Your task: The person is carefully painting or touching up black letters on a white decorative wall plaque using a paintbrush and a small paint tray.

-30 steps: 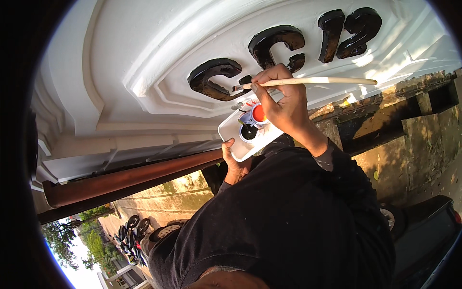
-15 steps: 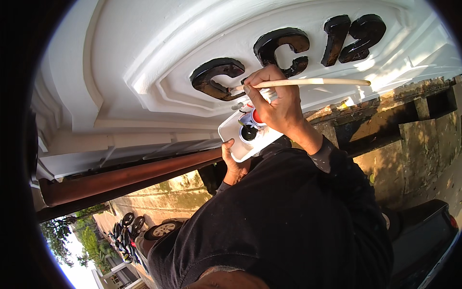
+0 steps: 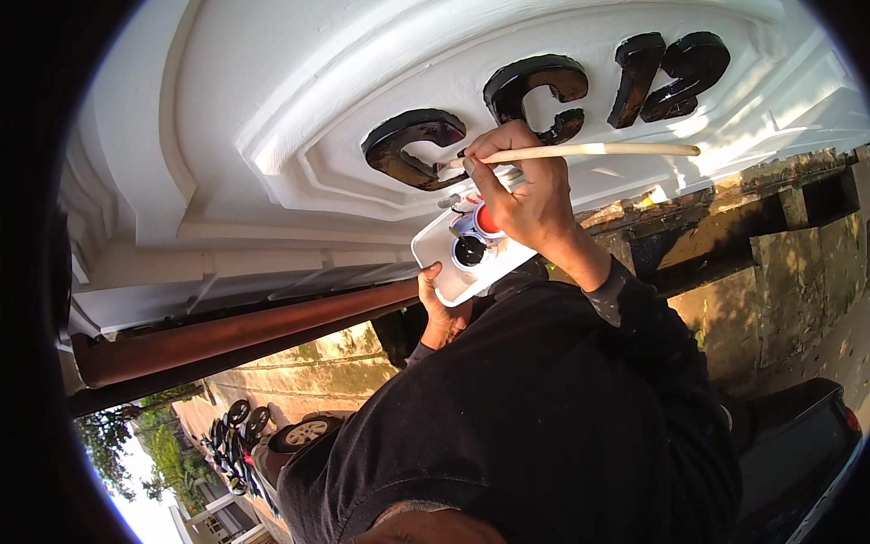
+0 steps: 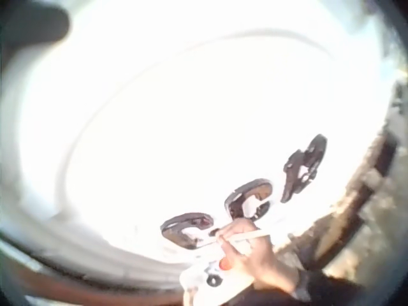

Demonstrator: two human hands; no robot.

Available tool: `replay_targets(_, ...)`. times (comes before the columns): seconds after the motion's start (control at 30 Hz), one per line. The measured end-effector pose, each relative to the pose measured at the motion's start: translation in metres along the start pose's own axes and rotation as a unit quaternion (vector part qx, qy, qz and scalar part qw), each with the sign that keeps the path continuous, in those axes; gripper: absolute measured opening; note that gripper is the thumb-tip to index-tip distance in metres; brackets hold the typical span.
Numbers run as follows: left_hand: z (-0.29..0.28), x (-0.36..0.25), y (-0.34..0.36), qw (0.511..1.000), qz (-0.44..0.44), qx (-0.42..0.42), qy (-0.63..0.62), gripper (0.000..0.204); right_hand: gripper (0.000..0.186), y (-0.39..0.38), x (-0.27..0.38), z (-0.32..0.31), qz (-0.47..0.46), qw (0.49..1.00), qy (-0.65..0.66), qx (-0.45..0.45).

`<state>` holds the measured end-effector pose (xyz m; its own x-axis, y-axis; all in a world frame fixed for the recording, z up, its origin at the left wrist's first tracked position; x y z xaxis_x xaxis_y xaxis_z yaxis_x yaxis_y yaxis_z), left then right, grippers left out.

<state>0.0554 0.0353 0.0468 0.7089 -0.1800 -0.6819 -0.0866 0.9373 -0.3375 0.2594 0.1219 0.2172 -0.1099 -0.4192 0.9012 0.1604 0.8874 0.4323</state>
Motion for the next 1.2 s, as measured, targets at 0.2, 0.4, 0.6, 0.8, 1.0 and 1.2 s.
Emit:
replay_targets(0.2, -0.001, 0.000, 0.001, 1.000, -0.001, 0.001, 0.009, 0.069, 0.016, 0.002, -0.007, 0.013, 0.006, 0.999, 0.001, 0.038)
replay_targets(0.4, -0.001, -0.002, 0.001, 1.000, 0.001, 0.000, 0.009, 0.070, 0.016, 0.008, 0.008, 0.001, -0.031, 0.999, -0.003, -0.017)
replay_targets(0.6, -0.001, -0.002, 0.002, 1.000, -0.001, 0.003, 0.006, 0.070, 0.015, -0.002, -0.010, -0.001, 0.015, 1.000, 0.006, -0.017)
replay_targets(0.8, 0.002, -0.003, 0.002, 1.000, -0.006, 0.006, 0.008, 0.071, 0.020, 0.011, 0.011, 0.012, -0.057, 0.998, 0.015, 0.033)
replay_targets(1.0, 0.001, -0.005, 0.001, 1.000, 0.011, -0.001, 0.003, 0.070, 0.018, 0.004, 0.006, -0.007, -0.025, 0.997, 0.070, -0.022)
replay_targets(1.2, 0.004, -0.003, -0.001, 1.000, 0.010, 0.004, -0.004, 0.071, 0.015, 0.008, 0.002, 0.013, -0.018, 0.998, 0.052, 0.008)
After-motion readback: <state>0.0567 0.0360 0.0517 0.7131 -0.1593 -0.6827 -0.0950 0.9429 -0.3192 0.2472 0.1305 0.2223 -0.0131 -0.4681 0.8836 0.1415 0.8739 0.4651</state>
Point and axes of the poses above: each hand's wrist, its own y-axis towards the middle knuckle, its own z-axis out of the palm, x = y × z, the point moved 5 cm from there along y, towards the middle knuckle, and after that the axes turned 11 degrees about z, right-handed, at the moved point
